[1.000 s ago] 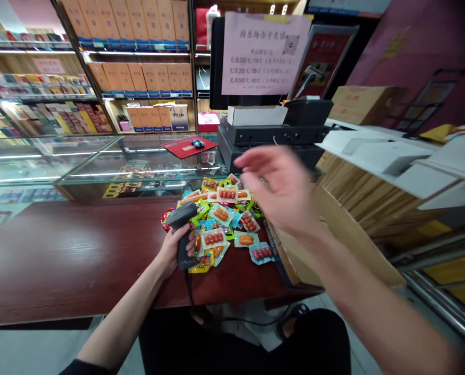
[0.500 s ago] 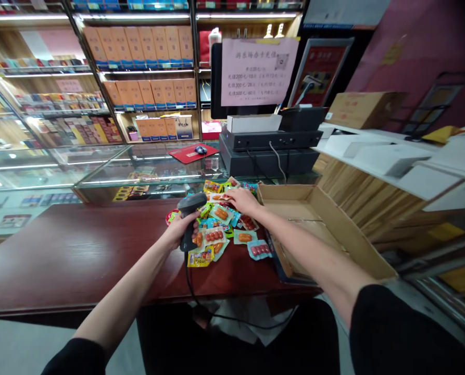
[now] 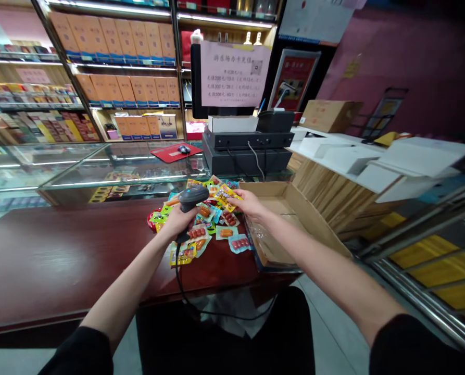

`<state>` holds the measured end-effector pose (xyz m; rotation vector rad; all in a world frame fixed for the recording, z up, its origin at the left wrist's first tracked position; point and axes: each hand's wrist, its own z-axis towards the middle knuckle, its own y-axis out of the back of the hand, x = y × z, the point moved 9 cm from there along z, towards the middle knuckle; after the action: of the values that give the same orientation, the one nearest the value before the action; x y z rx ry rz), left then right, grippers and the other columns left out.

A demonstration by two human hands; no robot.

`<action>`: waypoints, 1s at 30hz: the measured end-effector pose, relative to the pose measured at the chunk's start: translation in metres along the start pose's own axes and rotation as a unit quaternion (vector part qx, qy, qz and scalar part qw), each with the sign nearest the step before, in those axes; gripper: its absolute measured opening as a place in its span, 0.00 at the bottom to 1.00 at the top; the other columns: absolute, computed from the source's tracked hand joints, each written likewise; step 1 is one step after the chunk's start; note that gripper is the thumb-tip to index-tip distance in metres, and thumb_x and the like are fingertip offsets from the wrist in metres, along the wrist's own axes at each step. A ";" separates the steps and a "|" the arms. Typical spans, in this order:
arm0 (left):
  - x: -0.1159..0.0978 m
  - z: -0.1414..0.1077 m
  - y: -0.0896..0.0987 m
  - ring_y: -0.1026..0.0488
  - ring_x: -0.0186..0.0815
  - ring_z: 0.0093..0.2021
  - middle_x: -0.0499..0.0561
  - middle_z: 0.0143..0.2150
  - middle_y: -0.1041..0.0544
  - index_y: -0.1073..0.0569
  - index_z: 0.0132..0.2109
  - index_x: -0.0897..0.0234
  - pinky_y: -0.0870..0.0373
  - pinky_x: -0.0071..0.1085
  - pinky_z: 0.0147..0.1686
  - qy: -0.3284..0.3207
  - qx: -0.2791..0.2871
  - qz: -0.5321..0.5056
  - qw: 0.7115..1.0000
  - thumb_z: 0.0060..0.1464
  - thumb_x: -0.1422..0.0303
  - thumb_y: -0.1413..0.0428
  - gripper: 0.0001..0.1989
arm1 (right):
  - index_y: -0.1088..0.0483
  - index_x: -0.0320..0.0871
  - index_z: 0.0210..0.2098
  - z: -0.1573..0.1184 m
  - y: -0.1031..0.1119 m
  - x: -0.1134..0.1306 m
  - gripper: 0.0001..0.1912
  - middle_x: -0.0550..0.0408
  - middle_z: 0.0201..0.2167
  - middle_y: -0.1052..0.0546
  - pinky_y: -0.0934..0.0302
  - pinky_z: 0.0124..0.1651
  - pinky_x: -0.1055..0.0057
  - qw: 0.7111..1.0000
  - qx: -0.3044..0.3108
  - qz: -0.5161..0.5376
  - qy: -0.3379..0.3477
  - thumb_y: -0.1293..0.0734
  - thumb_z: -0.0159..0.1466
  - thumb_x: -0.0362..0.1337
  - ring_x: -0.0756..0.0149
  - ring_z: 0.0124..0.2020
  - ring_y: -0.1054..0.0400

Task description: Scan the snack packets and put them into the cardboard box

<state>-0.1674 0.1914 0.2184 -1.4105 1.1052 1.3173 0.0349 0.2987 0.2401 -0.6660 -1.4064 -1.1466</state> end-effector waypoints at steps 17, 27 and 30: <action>-0.003 -0.037 0.026 0.41 0.28 0.11 0.45 0.12 0.37 0.38 0.22 0.61 0.43 0.26 0.13 -0.029 -0.065 0.046 0.996 0.49 0.58 0.39 0.19 | 0.23 0.40 0.48 -0.028 -0.038 0.033 0.20 0.49 0.50 0.21 0.37 0.58 0.59 0.994 -0.026 0.050 0.089 0.28 0.56 0.39 0.57 0.52 0.28; -0.011 -0.047 0.015 0.42 0.27 0.11 0.44 0.13 0.37 0.35 0.23 0.63 0.43 0.25 0.12 -0.017 -0.048 0.049 0.998 0.49 0.57 0.39 0.18 | 0.25 0.37 0.50 -0.028 -0.046 0.031 0.26 0.47 0.49 0.21 0.33 0.52 0.60 0.994 -0.035 0.069 0.083 0.26 0.53 0.40 0.55 0.50 0.27; -0.011 -0.047 0.013 0.42 0.27 0.11 0.43 0.13 0.37 0.34 0.24 0.63 0.42 0.25 0.12 -0.013 -0.046 0.062 0.997 0.49 0.56 0.39 0.18 | 0.23 0.38 0.49 -0.030 -0.043 0.032 0.25 0.47 0.46 0.20 0.32 0.50 0.60 0.992 -0.045 0.075 0.091 0.26 0.52 0.40 0.55 0.48 0.26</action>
<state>-0.1707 0.1429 0.2312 -1.4055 1.1435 1.4879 0.0024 0.2493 0.2554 -0.6996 -1.1387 -1.1266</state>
